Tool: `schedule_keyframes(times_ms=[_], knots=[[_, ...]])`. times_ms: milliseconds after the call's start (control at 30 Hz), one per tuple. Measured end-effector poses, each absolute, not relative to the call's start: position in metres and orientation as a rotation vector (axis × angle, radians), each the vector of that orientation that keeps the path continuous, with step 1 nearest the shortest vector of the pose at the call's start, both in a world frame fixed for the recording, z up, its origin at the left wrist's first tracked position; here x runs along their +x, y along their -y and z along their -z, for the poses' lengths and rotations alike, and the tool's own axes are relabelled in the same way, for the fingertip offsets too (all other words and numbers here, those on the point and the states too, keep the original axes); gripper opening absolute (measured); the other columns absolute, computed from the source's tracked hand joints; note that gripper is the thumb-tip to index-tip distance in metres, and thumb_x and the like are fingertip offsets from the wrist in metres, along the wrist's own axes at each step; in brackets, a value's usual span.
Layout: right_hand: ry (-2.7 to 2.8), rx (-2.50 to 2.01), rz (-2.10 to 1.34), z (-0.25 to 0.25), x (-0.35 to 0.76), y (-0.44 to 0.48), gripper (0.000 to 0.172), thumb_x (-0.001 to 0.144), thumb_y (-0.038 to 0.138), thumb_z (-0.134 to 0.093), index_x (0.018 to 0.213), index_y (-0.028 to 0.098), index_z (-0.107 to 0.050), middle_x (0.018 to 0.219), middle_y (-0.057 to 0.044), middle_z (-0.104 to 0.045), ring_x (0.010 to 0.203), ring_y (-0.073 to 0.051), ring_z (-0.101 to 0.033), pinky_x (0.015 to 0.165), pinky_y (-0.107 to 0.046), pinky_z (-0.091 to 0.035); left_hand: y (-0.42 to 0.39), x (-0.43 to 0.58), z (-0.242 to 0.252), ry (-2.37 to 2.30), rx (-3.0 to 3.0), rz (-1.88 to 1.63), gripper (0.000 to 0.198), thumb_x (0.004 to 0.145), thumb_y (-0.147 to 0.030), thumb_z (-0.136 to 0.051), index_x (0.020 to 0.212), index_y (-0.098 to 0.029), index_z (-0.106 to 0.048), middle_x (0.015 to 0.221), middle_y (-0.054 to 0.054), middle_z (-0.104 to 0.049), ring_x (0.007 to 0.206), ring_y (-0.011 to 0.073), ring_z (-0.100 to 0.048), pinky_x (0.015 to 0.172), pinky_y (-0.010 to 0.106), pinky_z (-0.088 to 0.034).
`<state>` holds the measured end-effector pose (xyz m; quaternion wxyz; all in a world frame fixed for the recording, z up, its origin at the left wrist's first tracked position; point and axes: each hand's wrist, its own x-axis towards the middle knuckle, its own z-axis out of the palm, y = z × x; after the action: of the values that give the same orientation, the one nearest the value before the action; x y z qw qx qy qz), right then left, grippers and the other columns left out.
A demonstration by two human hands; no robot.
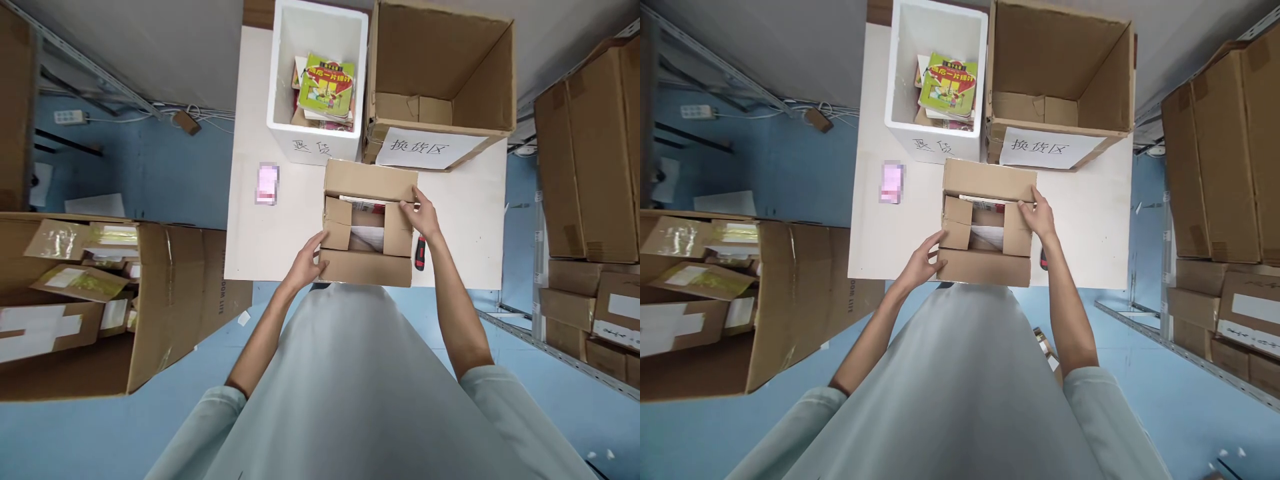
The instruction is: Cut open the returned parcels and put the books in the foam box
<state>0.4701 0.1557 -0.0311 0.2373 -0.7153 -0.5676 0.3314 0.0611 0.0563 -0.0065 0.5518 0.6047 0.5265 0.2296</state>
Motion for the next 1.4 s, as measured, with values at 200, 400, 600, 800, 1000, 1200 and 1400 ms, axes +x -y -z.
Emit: schedule_keyframes(times_ms=[200,400,600,800,1000,1200,1400], knots=[[1.551,-2.082,-0.871,0.050,0.467,-0.152,0.098,0.092,0.055,-0.072,0.178,0.018,-0.042,0.153,-0.021,-0.062,0.146,-0.042,-0.059,0.131,-0.062,-0.046,-0.078,0.102,-0.014,-1.467,1.883,-0.497,0.065,0.099,-0.021,-0.069,0.163,-0.021,-0.057,0.171,0.017,-0.051,0.160,0.0377,-0.049,0.134,0.060,-0.044],[1.525,-2.058,-0.888,0.066,0.458,-0.143,0.095,0.097,0.057,-0.063,0.179,0.017,-0.038,0.147,-0.019,-0.057,0.144,-0.039,-0.059,0.132,-0.057,-0.045,-0.160,0.194,-0.034,-1.405,2.170,0.008,0.051,0.108,-0.019,-0.060,0.159,-0.016,-0.061,0.139,0.021,-0.072,0.131,0.0398,-0.070,0.108,0.052,-0.060],[1.470,-1.959,-0.924,0.066,0.461,-0.146,0.096,0.095,0.062,-0.066,0.177,0.019,-0.042,0.144,-0.018,-0.061,0.141,-0.039,-0.059,0.127,-0.057,-0.049,-0.208,0.232,-0.023,-1.485,2.253,0.363,0.042,0.106,-0.004,-0.050,0.145,-0.008,-0.065,0.138,0.027,-0.073,0.125,0.0343,-0.073,0.097,0.042,-0.056],[1.343,-1.911,-1.012,0.042,0.468,-0.130,0.092,0.099,0.073,-0.058,0.172,0.017,-0.050,0.154,-0.025,-0.060,0.135,-0.038,-0.065,0.118,-0.059,-0.057,-0.209,0.235,-0.030,-1.453,2.318,0.416,0.038,0.107,0.000,-0.044,0.128,-0.010,-0.074,0.134,0.023,-0.074,0.116,0.0293,-0.075,0.090,0.038,-0.053],[1.244,-1.789,-0.817,-0.016,0.487,-0.109,0.082,0.101,0.079,-0.060,0.162,0.025,-0.062,0.157,-0.021,-0.062,0.141,-0.039,-0.064,0.116,-0.063,-0.059,-0.208,0.222,-0.071,-1.407,2.502,0.218,0.030,0.108,-0.005,-0.050,0.116,-0.013,-0.077,0.127,0.019,-0.072,0.116,0.0309,-0.070,0.098,0.042,-0.052],[1.569,-1.666,-0.664,-0.094,0.479,-0.118,0.055,0.104,0.067,-0.069,0.147,0.035,-0.077,0.140,-0.014,-0.074,0.129,-0.040,-0.065,0.106,-0.062,-0.063,-0.205,0.213,-0.144,-1.449,2.606,-0.069,0.031,0.107,-0.006,-0.047,0.097,-0.017,-0.074,0.113,0.014,-0.069,0.111,0.0307,-0.063,0.097,0.042,-0.051],[1.825,-1.518,-0.607,-0.147,0.457,-0.130,0.045,0.113,0.058,-0.054,0.140,0.036,-0.083,0.118,-0.013,-0.079,0.112,-0.039,-0.068,0.102,-0.057,-0.060,-0.194,0.229,-0.216,-1.360,2.667,-0.372,0.032,0.114,-0.017,-0.047,0.100,-0.021,-0.075,0.111,0.011,-0.067,0.114,0.0298,-0.062,0.101,0.043,-0.049]])
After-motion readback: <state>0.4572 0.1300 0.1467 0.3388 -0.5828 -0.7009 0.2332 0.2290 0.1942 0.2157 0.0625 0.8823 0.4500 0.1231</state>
